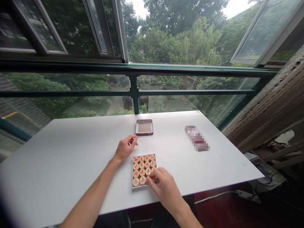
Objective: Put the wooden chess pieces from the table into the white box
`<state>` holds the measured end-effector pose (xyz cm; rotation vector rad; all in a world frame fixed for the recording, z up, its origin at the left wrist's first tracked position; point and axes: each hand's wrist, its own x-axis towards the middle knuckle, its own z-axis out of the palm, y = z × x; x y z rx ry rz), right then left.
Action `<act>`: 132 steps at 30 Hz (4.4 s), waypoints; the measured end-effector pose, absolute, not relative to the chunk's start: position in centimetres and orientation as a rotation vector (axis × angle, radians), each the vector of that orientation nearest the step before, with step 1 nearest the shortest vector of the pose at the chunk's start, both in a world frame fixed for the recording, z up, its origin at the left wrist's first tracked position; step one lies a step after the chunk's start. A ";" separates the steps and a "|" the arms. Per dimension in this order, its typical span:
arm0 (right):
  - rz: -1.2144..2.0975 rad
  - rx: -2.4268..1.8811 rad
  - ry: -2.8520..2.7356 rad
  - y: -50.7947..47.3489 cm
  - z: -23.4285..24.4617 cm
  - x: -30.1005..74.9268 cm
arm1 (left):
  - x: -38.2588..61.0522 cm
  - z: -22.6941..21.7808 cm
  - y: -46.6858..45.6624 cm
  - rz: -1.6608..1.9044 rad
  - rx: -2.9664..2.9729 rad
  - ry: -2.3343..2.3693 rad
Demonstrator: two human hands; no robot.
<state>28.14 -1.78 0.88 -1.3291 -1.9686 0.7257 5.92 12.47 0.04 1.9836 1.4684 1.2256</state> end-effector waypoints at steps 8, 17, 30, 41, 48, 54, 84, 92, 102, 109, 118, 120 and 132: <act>0.652 -1.290 -1.946 -1.5 -0.3 28.1 | 5.8 -0.1 12.6 1.227 1.999 1.496; 0.606 -1.208 -1.909 4.3 2.5 29.2 | 3.9 -1.0 14.1 1.334 2.097 1.640; 0.828 -1.212 -1.611 14.7 -0.3 26.8 | 1.6 -0.8 13.9 0.922 2.223 1.495; 0.814 -1.160 -1.685 13.1 -0.7 26.6 | 5.1 -0.3 12.4 0.972 1.989 1.371; 0.847 -1.096 -1.761 12.6 -0.4 26.6 | 7.6 -0.2 11.5 1.045 1.741 1.203; 0.879 -1.051 -1.805 12.3 -0.1 26.6 | 7.6 -0.5 11.7 1.086 1.576 1.103; 0.904 -0.972 -1.818 12.5 -0.6 26.6 | 6.4 -0.1 12.3 0.908 1.484 0.933; 0.913 -0.980 -1.812 12.4 -0.5 26.6 | 6.3 -0.3 12.4 0.911 1.483 0.905; 0.895 -0.972 -1.816 12.5 -0.5 26.7 | 6.6 0.2 12.3 0.959 1.491 0.937; 0.929 -0.971 -1.789 12.6 -0.6 26.7 | 6.7 -0.3 12.5 1.042 1.485 0.963; 1.012 -0.987 -1.716 12.7 -0.5 26.8 | 6.9 -0.8 12.7 1.086 1.468 1.050; 1.004 -1.007 -1.691 12.8 -0.5 26.9 | 6.9 -0.6 12.7 1.079 1.476 1.071; 1.052 -1.003 -1.573 13.2 -0.6 27.2 | 6.9 -0.8 12.7 1.060 1.584 1.176</act>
